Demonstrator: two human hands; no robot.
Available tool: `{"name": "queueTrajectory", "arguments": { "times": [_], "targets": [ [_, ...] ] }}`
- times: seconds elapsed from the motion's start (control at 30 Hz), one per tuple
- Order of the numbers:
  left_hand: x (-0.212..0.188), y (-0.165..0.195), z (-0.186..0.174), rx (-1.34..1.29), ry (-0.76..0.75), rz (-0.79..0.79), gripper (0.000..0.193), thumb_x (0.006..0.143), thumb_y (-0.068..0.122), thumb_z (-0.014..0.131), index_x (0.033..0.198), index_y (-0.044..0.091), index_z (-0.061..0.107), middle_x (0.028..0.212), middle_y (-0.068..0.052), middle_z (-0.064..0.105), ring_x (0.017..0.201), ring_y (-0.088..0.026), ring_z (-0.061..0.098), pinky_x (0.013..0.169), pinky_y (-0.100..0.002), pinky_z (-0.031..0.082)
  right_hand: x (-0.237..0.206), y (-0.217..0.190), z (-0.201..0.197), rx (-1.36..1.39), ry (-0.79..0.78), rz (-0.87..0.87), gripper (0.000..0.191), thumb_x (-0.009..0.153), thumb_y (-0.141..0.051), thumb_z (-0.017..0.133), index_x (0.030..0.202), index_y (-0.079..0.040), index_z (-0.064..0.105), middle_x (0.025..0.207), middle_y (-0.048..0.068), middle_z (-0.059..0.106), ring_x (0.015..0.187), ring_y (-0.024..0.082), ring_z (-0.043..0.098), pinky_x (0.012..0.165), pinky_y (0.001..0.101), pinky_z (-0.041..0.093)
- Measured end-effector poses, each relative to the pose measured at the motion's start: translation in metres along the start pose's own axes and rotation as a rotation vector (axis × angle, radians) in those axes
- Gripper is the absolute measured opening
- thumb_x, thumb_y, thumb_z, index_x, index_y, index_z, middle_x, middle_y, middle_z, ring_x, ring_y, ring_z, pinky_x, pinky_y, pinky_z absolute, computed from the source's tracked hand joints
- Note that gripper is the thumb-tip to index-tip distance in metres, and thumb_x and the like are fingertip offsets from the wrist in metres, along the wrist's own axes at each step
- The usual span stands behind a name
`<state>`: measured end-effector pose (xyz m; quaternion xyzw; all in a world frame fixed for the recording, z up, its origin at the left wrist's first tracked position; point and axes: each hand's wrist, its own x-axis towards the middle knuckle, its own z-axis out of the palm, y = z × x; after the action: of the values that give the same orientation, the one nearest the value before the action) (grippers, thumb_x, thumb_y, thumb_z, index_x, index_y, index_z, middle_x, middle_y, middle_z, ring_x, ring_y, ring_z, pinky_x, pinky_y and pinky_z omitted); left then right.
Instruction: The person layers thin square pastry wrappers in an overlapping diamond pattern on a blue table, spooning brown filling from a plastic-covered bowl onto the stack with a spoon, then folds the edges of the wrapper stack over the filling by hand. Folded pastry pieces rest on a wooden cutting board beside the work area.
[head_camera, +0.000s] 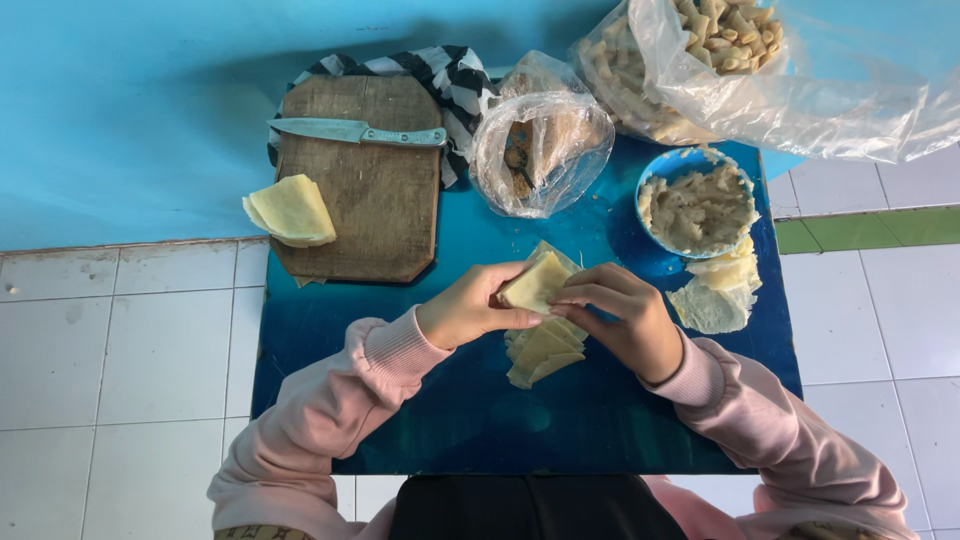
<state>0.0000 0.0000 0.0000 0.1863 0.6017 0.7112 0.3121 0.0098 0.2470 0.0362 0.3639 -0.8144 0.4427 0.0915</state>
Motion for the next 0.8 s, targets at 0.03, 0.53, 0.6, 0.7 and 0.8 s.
{"name": "queueTrajectory", "arguments": {
  "times": [0.03, 0.53, 0.6, 0.7, 0.8],
  "targets": [
    [0.0, -0.001, 0.0, -0.006, 0.0, -0.001, 0.066, 0.09, 0.016, 0.079, 0.147, -0.002, 0.051, 0.123, -0.005, 0.07, 0.106, -0.008, 0.067, 0.091, -0.025, 0.057, -0.001, 0.002, 0.0, 0.031, -0.006, 0.013, 0.02, 0.081, -0.006, 0.082, 0.1, -0.006, 0.075, 0.1, 0.007, 0.072, 0.089, 0.022, 0.073, 0.074, 0.0307, 0.058],
    [0.013, -0.026, 0.006, 0.02, 0.078, -0.101, 0.06, 0.091, 0.023, 0.075, 0.141, -0.005, 0.055, 0.117, -0.01, 0.072, 0.103, -0.013, 0.071, 0.087, -0.026, 0.06, -0.006, 0.008, 0.005, 0.004, 0.012, 0.133, 0.015, 0.094, -0.001, 0.07, 0.109, -0.001, 0.068, 0.097, 0.01, 0.071, 0.081, 0.023, 0.072, 0.069, 0.0321, 0.056],
    [0.017, -0.034, 0.002, -0.061, 0.102, -0.164, 0.055, 0.094, 0.024, 0.07, 0.14, -0.002, 0.056, 0.117, -0.007, 0.071, 0.103, -0.012, 0.072, 0.087, -0.025, 0.061, -0.002, 0.01, 0.003, -0.028, -0.012, -0.028, 0.024, 0.09, -0.007, 0.073, 0.112, -0.001, 0.068, 0.1, 0.012, 0.07, 0.087, 0.026, 0.071, 0.073, 0.0344, 0.056],
    [0.018, -0.049, -0.003, -0.061, 0.084, -0.154, 0.049, 0.098, 0.022, 0.066, 0.141, -0.002, 0.058, 0.116, -0.007, 0.072, 0.103, -0.012, 0.071, 0.087, -0.025, 0.061, -0.005, 0.012, 0.007, -0.063, -0.012, -0.036, 0.028, 0.085, -0.01, 0.078, 0.11, -0.003, 0.071, 0.098, 0.011, 0.07, 0.084, 0.025, 0.07, 0.071, 0.0329, 0.056],
    [0.021, -0.057, -0.009, -0.032, 0.018, -0.113, 0.046, 0.1, 0.016, 0.067, 0.14, -0.005, 0.058, 0.117, -0.009, 0.071, 0.103, -0.012, 0.069, 0.086, -0.026, 0.059, -0.01, 0.021, 0.008, 0.002, 0.0, 0.132, 0.018, 0.086, -0.009, 0.079, 0.103, -0.004, 0.074, 0.097, 0.008, 0.073, 0.08, 0.018, 0.07, 0.064, 0.0289, 0.052]
  ]
}}
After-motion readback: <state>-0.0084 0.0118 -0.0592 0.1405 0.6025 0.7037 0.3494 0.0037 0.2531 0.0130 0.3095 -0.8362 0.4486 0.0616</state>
